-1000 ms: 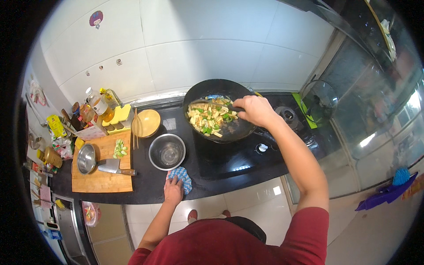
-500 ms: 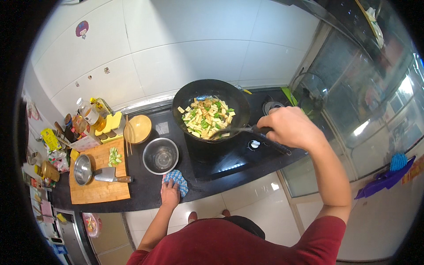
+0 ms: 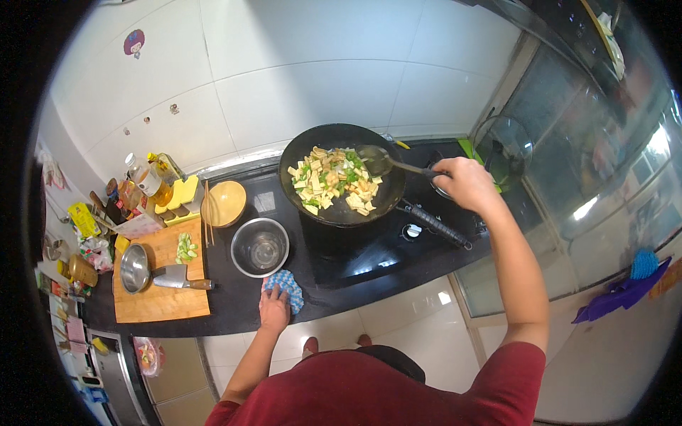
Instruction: The person prepares a stir-fry dish in a kitchen. They pour oil into a wok, add chopped vegetables and tofu, and stir-fry the mixture using a spatula. The person seasons the food with salt and soy sauce while cooking.
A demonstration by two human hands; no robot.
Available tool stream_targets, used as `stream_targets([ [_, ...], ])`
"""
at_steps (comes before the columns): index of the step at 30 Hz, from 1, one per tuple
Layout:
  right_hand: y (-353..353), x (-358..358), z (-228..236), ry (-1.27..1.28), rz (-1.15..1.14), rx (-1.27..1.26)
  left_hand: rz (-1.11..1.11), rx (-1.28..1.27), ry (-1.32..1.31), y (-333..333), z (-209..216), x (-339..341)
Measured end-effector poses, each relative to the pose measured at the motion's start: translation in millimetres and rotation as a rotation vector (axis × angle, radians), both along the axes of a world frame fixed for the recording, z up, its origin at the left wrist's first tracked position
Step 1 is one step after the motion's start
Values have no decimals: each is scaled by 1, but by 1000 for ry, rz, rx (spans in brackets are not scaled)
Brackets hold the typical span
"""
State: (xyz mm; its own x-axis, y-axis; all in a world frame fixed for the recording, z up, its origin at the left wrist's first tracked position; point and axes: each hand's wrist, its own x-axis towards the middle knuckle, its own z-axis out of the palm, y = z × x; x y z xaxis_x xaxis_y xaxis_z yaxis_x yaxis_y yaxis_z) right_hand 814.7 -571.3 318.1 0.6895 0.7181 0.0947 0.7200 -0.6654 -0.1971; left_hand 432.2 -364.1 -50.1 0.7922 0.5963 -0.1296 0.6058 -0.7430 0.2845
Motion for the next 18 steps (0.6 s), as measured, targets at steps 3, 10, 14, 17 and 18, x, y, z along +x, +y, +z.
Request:
stream_targets([
  [3,-6,43,-20,70,-161,-13,-15,15,-24,-2,-1,4],
  [10,60,77,-103,1019,-262,360,-12,-3,-4,-1,7,3],
  [14,80,70,-115,1040,-14,359,-22,33,-69,0,-2,2],
  [17,79,60,-99,729,165,209,-15,14,-42,0,0,3],
  [18,77,49,-87,562,260,185,-5,2,-21,0,1,2],
])
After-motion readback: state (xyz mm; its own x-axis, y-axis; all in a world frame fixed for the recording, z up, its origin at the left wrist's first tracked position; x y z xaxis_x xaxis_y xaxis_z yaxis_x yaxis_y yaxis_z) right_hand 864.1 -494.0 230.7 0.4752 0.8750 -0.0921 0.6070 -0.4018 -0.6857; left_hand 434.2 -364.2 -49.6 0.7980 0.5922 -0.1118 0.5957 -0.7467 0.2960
